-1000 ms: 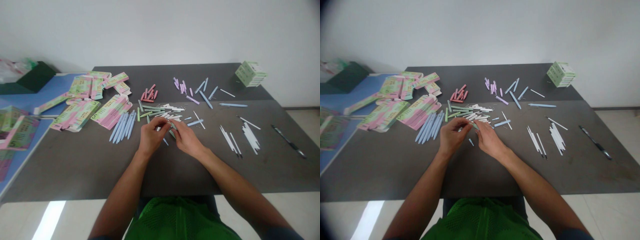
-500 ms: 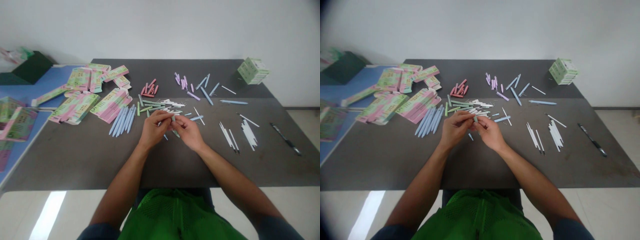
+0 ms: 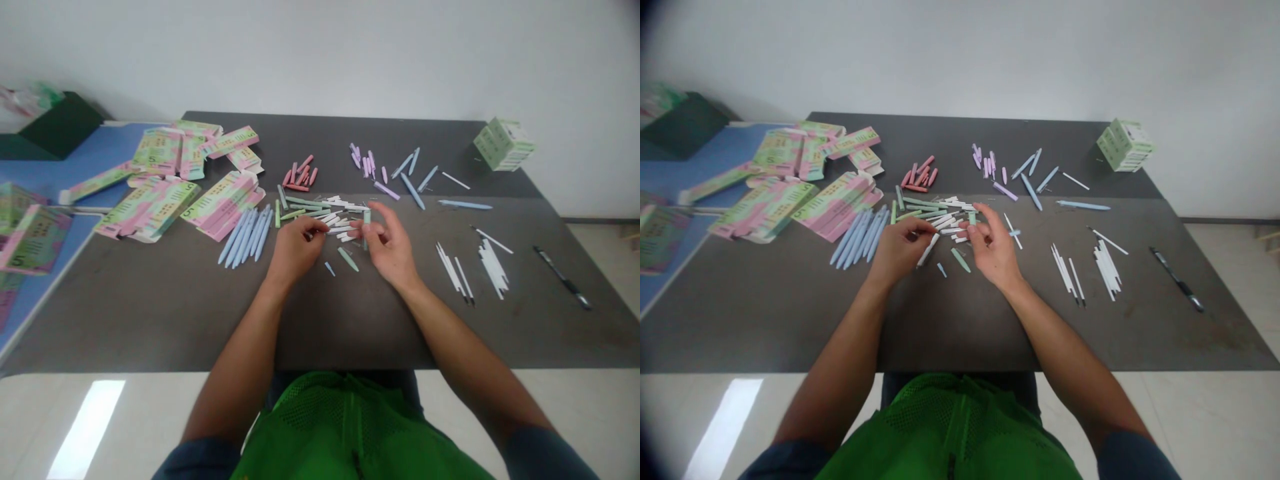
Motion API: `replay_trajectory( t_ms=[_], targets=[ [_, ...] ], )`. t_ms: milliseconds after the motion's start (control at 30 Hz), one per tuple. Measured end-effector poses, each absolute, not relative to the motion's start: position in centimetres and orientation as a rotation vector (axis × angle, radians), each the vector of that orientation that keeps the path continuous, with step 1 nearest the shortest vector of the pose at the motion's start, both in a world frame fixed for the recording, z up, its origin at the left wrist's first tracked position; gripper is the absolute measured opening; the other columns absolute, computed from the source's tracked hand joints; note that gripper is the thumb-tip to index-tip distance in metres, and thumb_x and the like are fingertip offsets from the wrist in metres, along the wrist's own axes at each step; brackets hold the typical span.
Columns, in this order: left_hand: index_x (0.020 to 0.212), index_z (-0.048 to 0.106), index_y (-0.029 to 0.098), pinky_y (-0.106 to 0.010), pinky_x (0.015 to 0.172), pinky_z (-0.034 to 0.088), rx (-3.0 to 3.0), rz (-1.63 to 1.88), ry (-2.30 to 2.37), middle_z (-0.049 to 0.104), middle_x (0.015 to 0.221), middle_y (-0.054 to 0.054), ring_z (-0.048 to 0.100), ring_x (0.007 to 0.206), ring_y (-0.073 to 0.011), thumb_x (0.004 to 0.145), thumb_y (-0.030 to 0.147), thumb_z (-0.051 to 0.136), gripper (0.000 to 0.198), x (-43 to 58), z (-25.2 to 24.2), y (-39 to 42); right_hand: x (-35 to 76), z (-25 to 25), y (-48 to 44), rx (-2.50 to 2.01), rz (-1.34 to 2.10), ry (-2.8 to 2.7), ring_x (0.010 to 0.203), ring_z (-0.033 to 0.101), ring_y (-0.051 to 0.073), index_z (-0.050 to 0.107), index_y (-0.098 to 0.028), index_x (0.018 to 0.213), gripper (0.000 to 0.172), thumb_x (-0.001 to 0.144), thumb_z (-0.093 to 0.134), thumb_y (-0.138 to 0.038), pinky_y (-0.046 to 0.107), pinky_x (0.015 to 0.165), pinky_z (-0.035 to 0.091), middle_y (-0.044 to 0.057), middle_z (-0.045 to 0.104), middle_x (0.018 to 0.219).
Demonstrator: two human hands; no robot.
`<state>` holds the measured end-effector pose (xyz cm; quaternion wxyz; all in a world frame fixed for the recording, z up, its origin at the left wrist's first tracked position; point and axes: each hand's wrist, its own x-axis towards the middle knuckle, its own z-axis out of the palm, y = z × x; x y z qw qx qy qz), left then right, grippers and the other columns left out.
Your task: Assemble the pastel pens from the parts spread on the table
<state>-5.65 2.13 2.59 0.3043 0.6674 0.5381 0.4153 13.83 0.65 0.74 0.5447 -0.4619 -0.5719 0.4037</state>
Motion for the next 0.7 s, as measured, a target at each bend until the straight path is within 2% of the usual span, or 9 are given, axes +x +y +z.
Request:
replay_trajectory(
  t_ms=[167,367,467,567,700],
  targets=[
    [0.086,0.078,0.020,-0.029,0.086,0.051,2.072,0.905,1.312,0.076,0.097,-0.004,0.067,0.086,-0.0172,0.082,0.008,0.055,0.027,-4.8,2.1,1.7,14.0,0.5,0.6,-1.145,0.859,-1.387,0.083,0.076,0.019,0.050,-0.030,0.128,0.041,0.094,0.059,-0.052,0.037,0.082,0.060,0.004,0.076,0.100],
    [0.086,0.078,0.019,-0.029,0.075,0.052,1.866,1.056,1.641,0.077,0.086,-0.004,0.065,0.072,-0.0171,0.082,0.015,0.060,0.019,-6.9,3.1,2.4,14.8,0.8,0.8,-1.180,0.744,-1.388,0.083,0.075,0.019,0.050,-0.029,0.120,0.032,0.094,0.060,-0.045,0.034,0.074,0.058,0.004,0.074,0.106],
    [0.090,0.077,0.018,-0.027,0.068,0.051,1.841,1.036,1.540,0.076,0.085,-0.003,0.063,0.068,-0.0154,0.083,0.019,0.063,0.016,-6.2,3.2,2.1,14.8,1.0,0.6,-1.278,0.679,-1.447,0.085,0.074,0.020,0.050,-0.027,0.116,0.028,0.095,0.059,-0.042,0.033,0.075,0.055,0.002,0.076,0.096],
    [0.101,0.074,0.019,-0.026,0.074,0.052,1.937,1.007,1.325,0.075,0.092,-0.002,0.065,0.075,-0.0147,0.082,0.022,0.067,0.020,-4.1,2.7,1.2,14.3,1.3,0.0,-1.386,0.654,-1.571,0.077,0.072,0.019,0.051,-0.025,0.113,0.024,0.096,0.055,-0.041,0.031,0.074,0.052,0.000,0.076,0.083],
    [0.111,0.071,0.020,-0.027,0.078,0.052,2.022,1.020,1.246,0.073,0.096,-0.003,0.065,0.081,-0.0153,0.083,0.021,0.066,0.028,-2.2,1.7,0.5,13.6,1.6,-0.6,-1.414,0.712,-1.675,0.071,0.071,0.017,0.050,-0.024,0.113,0.020,0.096,0.053,-0.036,0.027,0.071,0.048,-0.002,0.075,0.080]
  ],
)
